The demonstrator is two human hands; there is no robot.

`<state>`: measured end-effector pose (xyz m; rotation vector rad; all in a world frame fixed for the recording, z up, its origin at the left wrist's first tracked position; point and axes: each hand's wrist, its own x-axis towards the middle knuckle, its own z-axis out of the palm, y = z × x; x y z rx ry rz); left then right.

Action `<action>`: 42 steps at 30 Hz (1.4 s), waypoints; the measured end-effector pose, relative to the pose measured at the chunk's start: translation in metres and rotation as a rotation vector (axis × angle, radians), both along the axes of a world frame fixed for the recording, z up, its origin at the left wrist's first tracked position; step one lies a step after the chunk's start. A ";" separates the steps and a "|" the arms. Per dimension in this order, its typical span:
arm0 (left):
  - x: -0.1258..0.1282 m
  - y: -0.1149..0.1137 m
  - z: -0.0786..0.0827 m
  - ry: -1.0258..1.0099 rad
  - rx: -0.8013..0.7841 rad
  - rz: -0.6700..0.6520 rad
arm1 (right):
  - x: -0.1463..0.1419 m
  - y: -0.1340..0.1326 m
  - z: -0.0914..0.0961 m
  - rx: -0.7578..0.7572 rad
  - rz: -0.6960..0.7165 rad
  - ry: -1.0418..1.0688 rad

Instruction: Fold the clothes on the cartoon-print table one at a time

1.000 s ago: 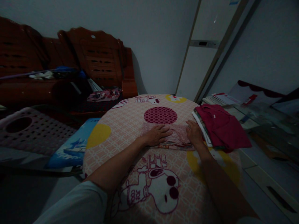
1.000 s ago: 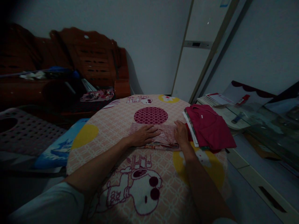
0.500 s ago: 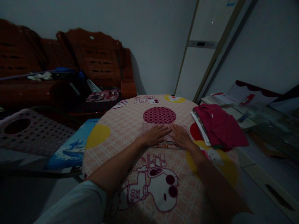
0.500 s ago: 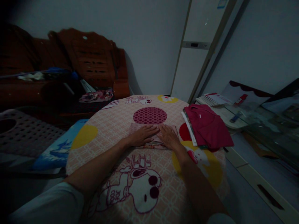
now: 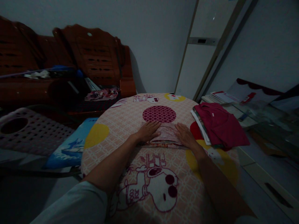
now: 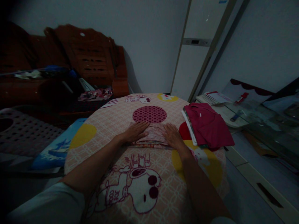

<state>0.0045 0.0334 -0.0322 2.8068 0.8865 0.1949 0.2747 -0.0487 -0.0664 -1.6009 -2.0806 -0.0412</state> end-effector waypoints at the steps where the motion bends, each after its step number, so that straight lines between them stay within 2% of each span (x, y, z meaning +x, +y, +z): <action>1: 0.000 0.001 0.001 -0.051 -0.014 0.010 | 0.003 0.000 0.001 0.019 -0.008 0.062; 3: -0.003 0.004 0.003 -0.183 -0.054 0.052 | 0.010 0.000 0.005 0.067 -0.069 0.207; 6: -0.007 0.008 0.005 -0.348 -0.092 0.144 | 0.024 -0.002 0.010 0.084 -0.234 0.380; 9: -0.008 0.009 0.003 -0.366 -0.077 0.171 | 0.031 -0.005 0.014 0.041 -0.341 0.440; 15: -0.001 0.007 0.001 -0.246 -0.012 0.122 | 0.027 -0.003 0.012 0.069 -0.294 0.418; 22: -0.001 0.006 0.004 -0.224 0.055 0.054 | 0.030 0.005 0.003 0.094 -0.265 0.365; 33: -0.001 0.013 -0.010 -0.230 0.073 0.059 | 0.029 0.007 -0.003 0.103 -0.284 0.338; 42: 0.000 0.008 -0.006 -0.206 0.069 0.091 | 0.029 0.007 -0.004 0.103 -0.283 0.317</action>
